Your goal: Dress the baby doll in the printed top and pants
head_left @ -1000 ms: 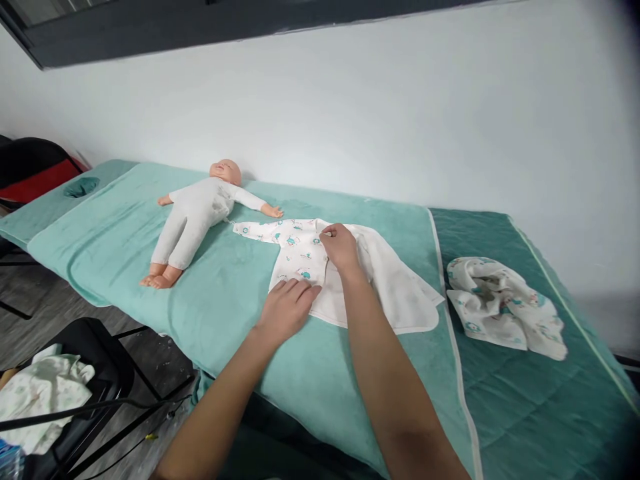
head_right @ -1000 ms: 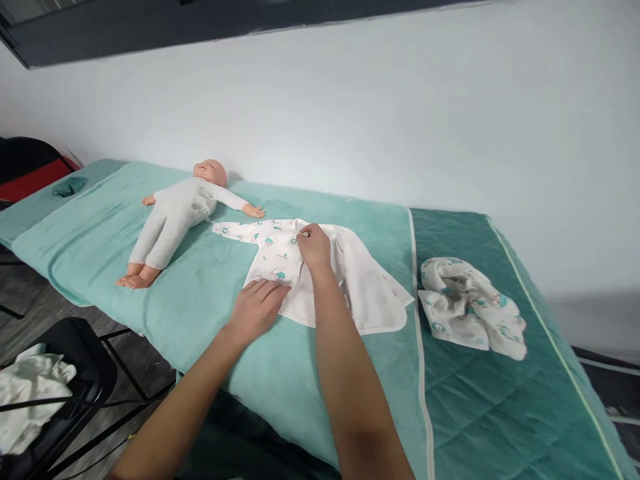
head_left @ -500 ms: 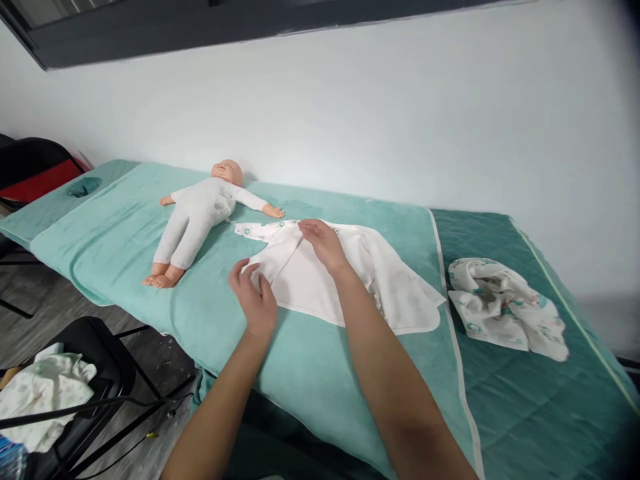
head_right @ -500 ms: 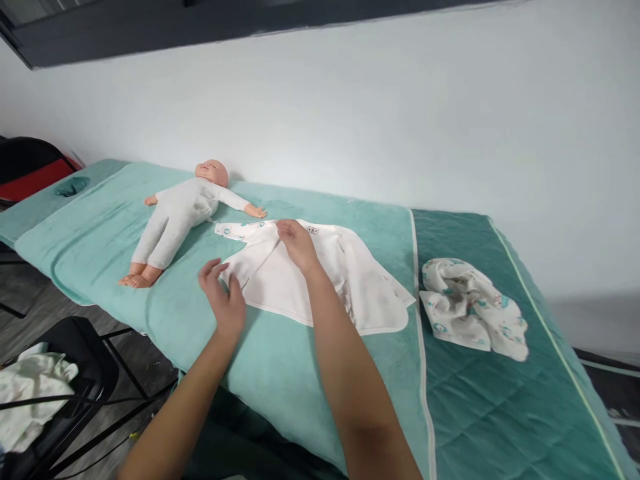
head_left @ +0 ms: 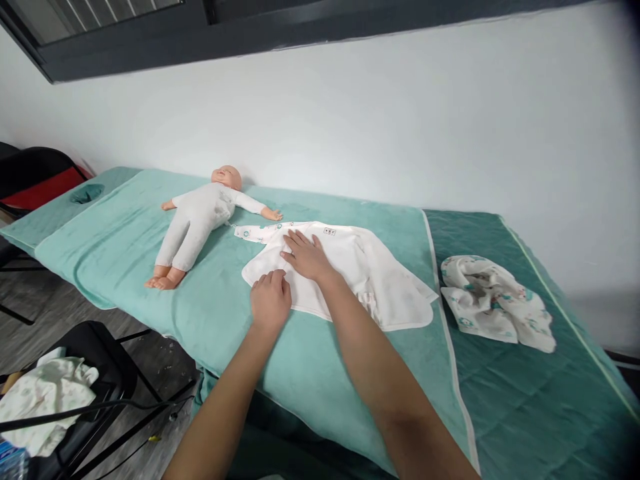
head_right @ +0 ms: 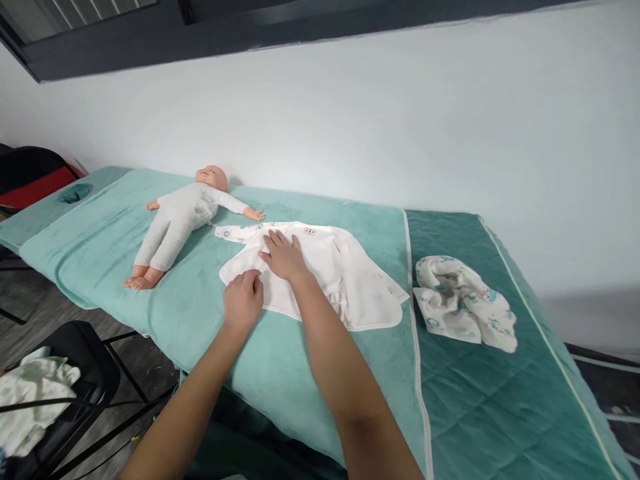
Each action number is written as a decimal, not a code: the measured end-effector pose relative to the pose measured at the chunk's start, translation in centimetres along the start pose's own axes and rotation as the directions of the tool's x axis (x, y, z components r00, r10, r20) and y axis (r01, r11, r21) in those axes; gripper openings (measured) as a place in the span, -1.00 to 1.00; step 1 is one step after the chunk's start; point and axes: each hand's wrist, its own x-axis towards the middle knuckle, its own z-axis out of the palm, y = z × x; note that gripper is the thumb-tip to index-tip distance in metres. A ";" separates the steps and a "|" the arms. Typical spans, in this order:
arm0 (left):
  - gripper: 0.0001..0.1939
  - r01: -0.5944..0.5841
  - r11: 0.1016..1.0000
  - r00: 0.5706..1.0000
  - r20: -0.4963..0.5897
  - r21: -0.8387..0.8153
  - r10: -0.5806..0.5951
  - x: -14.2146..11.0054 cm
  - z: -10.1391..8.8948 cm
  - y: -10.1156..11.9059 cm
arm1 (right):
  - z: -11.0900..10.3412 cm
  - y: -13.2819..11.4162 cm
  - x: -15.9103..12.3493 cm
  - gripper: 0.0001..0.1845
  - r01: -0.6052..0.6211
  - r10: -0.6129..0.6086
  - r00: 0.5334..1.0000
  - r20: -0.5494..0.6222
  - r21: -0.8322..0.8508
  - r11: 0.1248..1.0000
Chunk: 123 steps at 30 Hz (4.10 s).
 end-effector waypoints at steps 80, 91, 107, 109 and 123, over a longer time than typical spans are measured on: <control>-0.66 -0.445 0.856 0.873 0.086 -0.264 0.480 -6.4 0.9 14.4 | -6.3 13.5 -11.9 -0.42 -0.150 0.317 0.883 -0.346 0.434 0.889; -0.70 -0.232 0.937 0.949 0.149 -0.261 0.277 -4.3 1.3 14.3 | -6.2 13.3 -11.8 -0.45 -0.121 0.274 0.899 -0.341 0.410 0.904; -0.62 -0.044 0.919 0.935 0.307 -0.391 0.176 -1.8 1.1 15.6 | -6.4 13.1 -11.8 -0.54 -0.107 0.310 0.881 -0.358 0.487 0.867; -0.59 -0.051 0.944 0.927 0.336 -0.325 0.166 -0.8 1.3 16.2 | -6.4 13.5 -12.0 -0.53 -0.122 0.302 0.871 -0.387 0.425 0.897; -0.80 0.156 0.890 0.919 0.392 -0.428 0.027 1.6 2.1 16.4 | -9.2 12.7 -13.6 -0.60 -0.734 0.729 0.658 -0.185 0.054 0.677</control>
